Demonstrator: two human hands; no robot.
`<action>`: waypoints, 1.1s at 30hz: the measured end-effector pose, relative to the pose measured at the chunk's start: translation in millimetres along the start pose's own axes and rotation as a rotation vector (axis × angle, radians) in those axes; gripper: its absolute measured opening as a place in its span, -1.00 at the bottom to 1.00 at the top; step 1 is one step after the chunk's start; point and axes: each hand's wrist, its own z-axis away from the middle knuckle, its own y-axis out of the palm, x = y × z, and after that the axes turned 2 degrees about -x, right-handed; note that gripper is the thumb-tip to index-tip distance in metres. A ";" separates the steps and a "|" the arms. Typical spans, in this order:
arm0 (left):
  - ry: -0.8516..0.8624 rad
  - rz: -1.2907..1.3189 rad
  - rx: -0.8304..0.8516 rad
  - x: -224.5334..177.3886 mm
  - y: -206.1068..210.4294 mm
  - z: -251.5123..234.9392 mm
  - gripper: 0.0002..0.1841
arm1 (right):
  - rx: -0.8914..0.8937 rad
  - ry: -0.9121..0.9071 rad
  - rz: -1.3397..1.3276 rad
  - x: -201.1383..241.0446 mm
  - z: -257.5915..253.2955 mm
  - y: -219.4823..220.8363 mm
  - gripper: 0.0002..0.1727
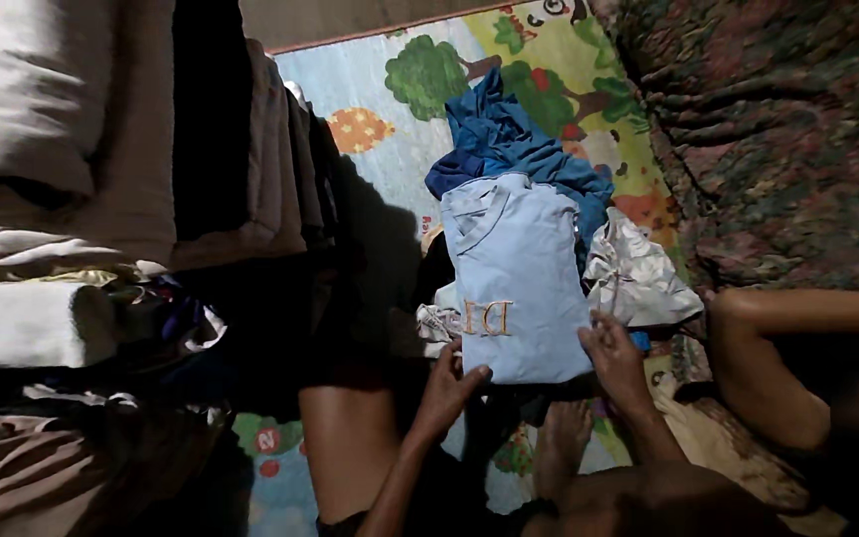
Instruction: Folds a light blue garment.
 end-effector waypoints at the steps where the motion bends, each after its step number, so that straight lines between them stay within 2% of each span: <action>1: -0.026 -0.006 0.014 8.6 2.0 5.6 -0.37 | 0.033 0.067 0.002 -10.9 13.0 -3.7 -0.44; 4: -0.051 -0.008 -0.081 17.8 9.0 12.1 -0.52 | 0.052 0.141 -0.095 -28.0 33.7 -8.8 -0.52; 6: 0.012 0.033 -0.145 6.6 11.4 17.7 -0.56 | 0.031 0.041 -0.137 -19.7 35.1 -15.9 -0.51; 10: 0.218 0.092 -0.151 -10.9 9.5 35.9 -0.53 | -0.009 -0.153 -0.201 6.9 31.3 -30.5 -0.43; 13: 0.184 0.082 -0.191 5.7 9.7 31.8 -0.49 | -0.044 -0.136 -0.125 -3.2 29.9 -19.2 -0.39; 15: 0.217 0.063 -0.238 14.0 10.6 31.5 -0.35 | -0.032 -0.130 -0.051 -3.2 39.7 -15.7 -0.32; 17: 0.327 -0.034 -0.232 22.3 7.0 36.8 -0.20 | 0.040 -0.190 0.064 -7.5 55.5 -16.3 -0.29; 18: 0.418 -0.125 -0.203 24.9 3.8 35.5 -0.18 | 0.066 -0.294 0.155 -13.5 56.8 -16.0 -0.31; 21: 0.672 -0.500 -0.083 29.2 -1.5 30.5 -0.30 | 0.101 -0.536 0.411 -29.3 57.2 -11.5 -0.28; 23: 0.696 -0.640 -0.016 25.7 0.4 26.0 -0.29 | 0.094 -0.595 0.553 -30.6 53.0 -6.2 -0.26; 25: 0.699 -0.728 0.013 12.8 3.9 22.7 -0.24 | 0.003 -0.685 0.614 -23.6 45.6 -1.7 -0.35; 27: 0.810 -0.808 -0.008 -4.5 6.2 18.9 -0.36 | -0.106 -0.777 0.630 -3.2 38.3 -7.4 -0.46; 30: 1.084 -0.870 -0.184 -31.1 6.0 13.8 -0.72 | -0.294 -0.959 0.630 26.3 23.0 -25.3 -0.64; 33: 1.170 -0.927 -0.314 -47.7 -0.1 17.3 -0.81 | -0.305 -1.042 0.619 36.9 9.4 -43.6 -0.75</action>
